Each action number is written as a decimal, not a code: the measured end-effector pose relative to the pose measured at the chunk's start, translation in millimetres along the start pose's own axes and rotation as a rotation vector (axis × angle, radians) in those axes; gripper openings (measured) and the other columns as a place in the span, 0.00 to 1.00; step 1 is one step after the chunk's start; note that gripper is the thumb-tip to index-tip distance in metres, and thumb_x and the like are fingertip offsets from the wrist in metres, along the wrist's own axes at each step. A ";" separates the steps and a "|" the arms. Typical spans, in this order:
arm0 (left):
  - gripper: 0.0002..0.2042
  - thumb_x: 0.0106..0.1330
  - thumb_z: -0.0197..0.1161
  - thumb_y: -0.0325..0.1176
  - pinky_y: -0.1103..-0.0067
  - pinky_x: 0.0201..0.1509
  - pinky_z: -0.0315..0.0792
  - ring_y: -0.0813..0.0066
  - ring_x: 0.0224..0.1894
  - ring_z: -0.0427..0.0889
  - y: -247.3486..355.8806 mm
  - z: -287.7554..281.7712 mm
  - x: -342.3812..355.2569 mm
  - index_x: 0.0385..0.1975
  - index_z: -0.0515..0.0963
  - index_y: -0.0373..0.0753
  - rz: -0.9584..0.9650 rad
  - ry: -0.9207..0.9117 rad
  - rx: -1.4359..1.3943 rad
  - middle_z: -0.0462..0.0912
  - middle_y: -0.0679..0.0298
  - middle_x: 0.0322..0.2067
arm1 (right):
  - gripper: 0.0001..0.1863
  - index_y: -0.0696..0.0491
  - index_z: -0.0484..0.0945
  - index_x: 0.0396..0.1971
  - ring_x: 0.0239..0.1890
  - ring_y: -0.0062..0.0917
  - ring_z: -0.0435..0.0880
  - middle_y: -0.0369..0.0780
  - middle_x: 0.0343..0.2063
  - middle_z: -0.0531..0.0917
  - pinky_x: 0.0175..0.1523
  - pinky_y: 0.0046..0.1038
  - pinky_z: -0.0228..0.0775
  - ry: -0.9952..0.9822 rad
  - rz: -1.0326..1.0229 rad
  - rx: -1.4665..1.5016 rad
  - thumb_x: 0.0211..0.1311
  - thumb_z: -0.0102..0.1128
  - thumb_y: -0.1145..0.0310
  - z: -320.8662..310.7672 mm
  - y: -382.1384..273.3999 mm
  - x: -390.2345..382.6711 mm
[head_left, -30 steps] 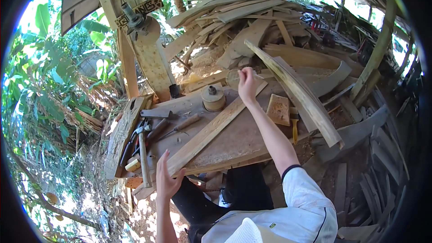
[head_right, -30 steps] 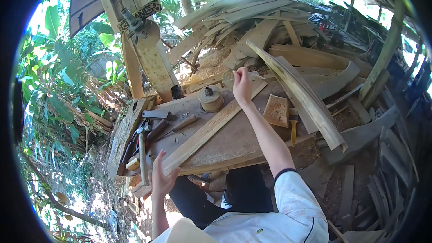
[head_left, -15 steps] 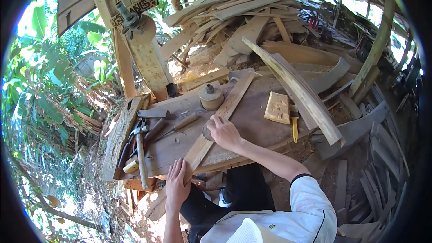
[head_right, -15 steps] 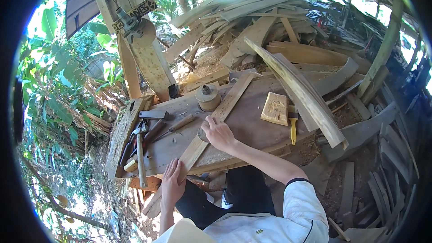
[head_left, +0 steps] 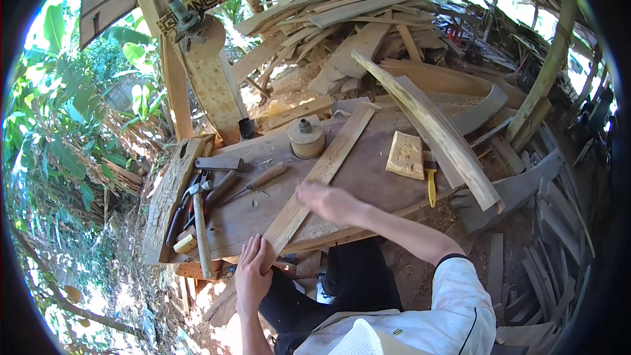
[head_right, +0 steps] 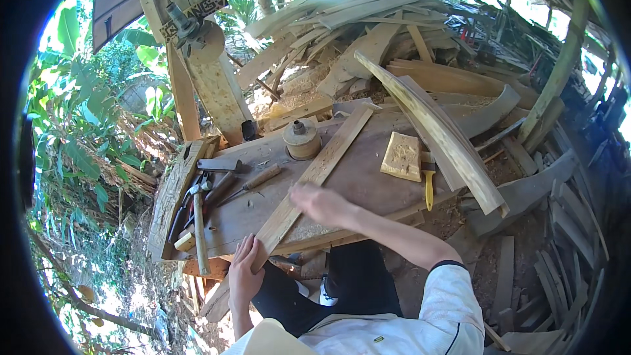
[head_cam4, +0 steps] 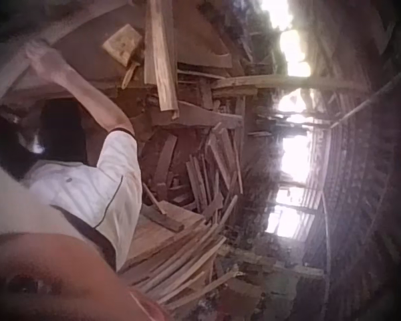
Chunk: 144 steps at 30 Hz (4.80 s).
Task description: The person uses a hammer and chisel to carve a groove into a long wooden plank. They then use a sanding block to smooth the surface of the plank.
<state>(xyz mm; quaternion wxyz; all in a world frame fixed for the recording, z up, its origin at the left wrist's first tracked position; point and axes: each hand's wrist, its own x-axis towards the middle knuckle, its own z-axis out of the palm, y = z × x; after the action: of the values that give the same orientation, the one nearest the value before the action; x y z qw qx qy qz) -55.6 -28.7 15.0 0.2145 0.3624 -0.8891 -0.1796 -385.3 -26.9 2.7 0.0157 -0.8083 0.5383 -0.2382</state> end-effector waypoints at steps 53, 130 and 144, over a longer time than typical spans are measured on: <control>0.12 0.63 0.68 0.29 0.65 0.49 0.78 0.55 0.42 0.86 46.1 -9.5 117.2 0.45 0.83 0.35 0.192 -0.232 -0.219 0.86 0.52 0.40 | 0.17 0.57 0.82 0.52 0.63 0.39 0.78 0.46 0.56 0.82 0.61 0.39 0.77 0.360 0.516 -0.031 0.75 0.52 0.63 -8.0 32.6 -25.0; 0.06 0.66 0.67 0.29 0.69 0.38 0.75 0.63 0.34 0.84 10.3 52.4 287.4 0.36 0.81 0.33 0.215 0.381 -0.088 0.84 0.52 0.34 | 0.15 0.57 0.84 0.49 0.59 0.39 0.81 0.48 0.52 0.84 0.58 0.39 0.78 0.463 0.467 0.026 0.72 0.56 0.64 -3.8 41.7 -25.7; 0.05 0.62 0.68 0.28 0.66 0.44 0.78 0.58 0.38 0.86 48.8 92.1 243.3 0.35 0.85 0.36 0.360 -0.204 -0.138 0.84 0.56 0.34 | 0.15 0.58 0.84 0.50 0.54 0.42 0.84 0.51 0.52 0.83 0.56 0.40 0.79 0.454 0.485 0.012 0.71 0.56 0.66 -6.6 42.6 -32.1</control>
<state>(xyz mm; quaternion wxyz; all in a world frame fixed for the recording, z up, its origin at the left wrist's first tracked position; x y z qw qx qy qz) -287.4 -156.3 21.6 0.1763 0.1622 -0.9421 -0.2345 -434.5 -15.1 -15.2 -0.0434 -0.5828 0.7034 -0.4046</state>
